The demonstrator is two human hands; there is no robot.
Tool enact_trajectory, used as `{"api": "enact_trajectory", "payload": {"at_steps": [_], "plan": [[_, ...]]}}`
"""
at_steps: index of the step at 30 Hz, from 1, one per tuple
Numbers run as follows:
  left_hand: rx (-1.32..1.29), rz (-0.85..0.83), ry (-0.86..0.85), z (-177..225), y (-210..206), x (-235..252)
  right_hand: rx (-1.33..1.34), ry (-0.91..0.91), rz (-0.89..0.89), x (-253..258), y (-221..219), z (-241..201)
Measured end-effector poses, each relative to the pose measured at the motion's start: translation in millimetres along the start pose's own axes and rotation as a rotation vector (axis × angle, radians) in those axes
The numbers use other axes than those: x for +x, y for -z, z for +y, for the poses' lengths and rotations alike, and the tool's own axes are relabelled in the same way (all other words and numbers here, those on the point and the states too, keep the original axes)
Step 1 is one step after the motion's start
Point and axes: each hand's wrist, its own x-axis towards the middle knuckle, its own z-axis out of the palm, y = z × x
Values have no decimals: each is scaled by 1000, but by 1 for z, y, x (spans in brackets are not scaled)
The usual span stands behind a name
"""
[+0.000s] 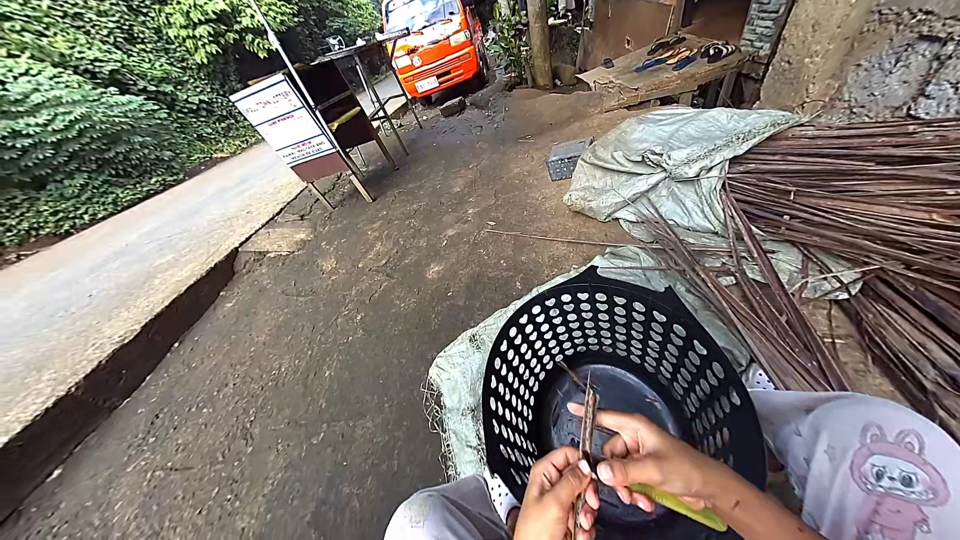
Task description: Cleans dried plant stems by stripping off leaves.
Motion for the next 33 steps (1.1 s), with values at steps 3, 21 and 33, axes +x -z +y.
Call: {"api": "enact_trajectory", "payload": {"at_steps": [3, 21, 33], "plan": [[-1, 8, -5, 1, -2, 0, -1, 59, 49, 1, -1, 1], [4, 8, 64, 6, 3, 2, 3, 200, 558, 13, 7, -19], [-185, -75, 112, 2, 7, 8, -54, 2, -45, 7, 4, -2]]}}
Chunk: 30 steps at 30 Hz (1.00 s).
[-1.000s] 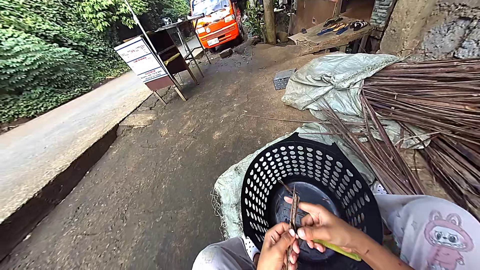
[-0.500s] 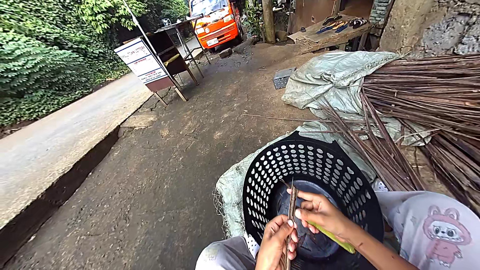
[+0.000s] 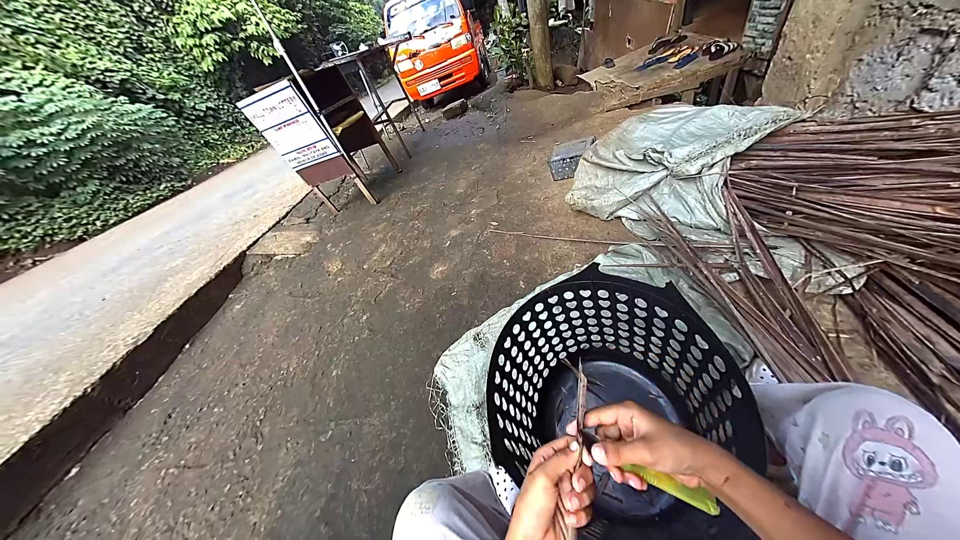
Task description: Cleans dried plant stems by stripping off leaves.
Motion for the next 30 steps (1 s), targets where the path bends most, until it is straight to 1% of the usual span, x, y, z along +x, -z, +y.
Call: {"api": "enact_trajectory", "payload": {"at_steps": [2, 4, 6, 8, 9, 15, 16, 19, 20, 21, 24, 27, 29, 30], "plan": [[-55, -39, 8, -2, 3, 2, 9, 23, 10, 1, -1, 0], [-71, -43, 5, 0, 3, 4, 17, 75, 65, 3, -3, 2], [-49, -14, 10, 2, 0, 3, 31, 109, 175, 5, -4, -1], [-12, -16, 23, 1, -2, 1, 46, 112, 314, 5, -2, -10], [1, -24, 27, 0, -2, 0, 62, 107, 353, 5, 1, -14], [-12, -62, 33, -2, 0, 0, 106, 92, 362, 1, 6, -20], [-16, -66, 30, -2, -1, 0, 118, 109, 398, 2, 6, -20], [-24, -64, 29, -2, 2, -3, 155, 143, 586, 5, 14, -29], [-23, -62, 29, -3, 4, -4, 153, 135, 603, 4, 19, -33], [-22, -57, 31, -4, 7, -5, 131, 120, 568, 0, 21, -34], [-38, -43, 29, -2, 8, -4, 3, 50, 286, -8, 11, -25], [-44, -51, 25, -4, 4, -2, -20, 7, 61, -3, -2, -7], [-32, -21, 25, -5, 2, -2, 14, 7, 13, 2, -5, 1], [-12, 2, 19, -6, 1, -3, 34, 11, 21, 2, -5, 2]]}}
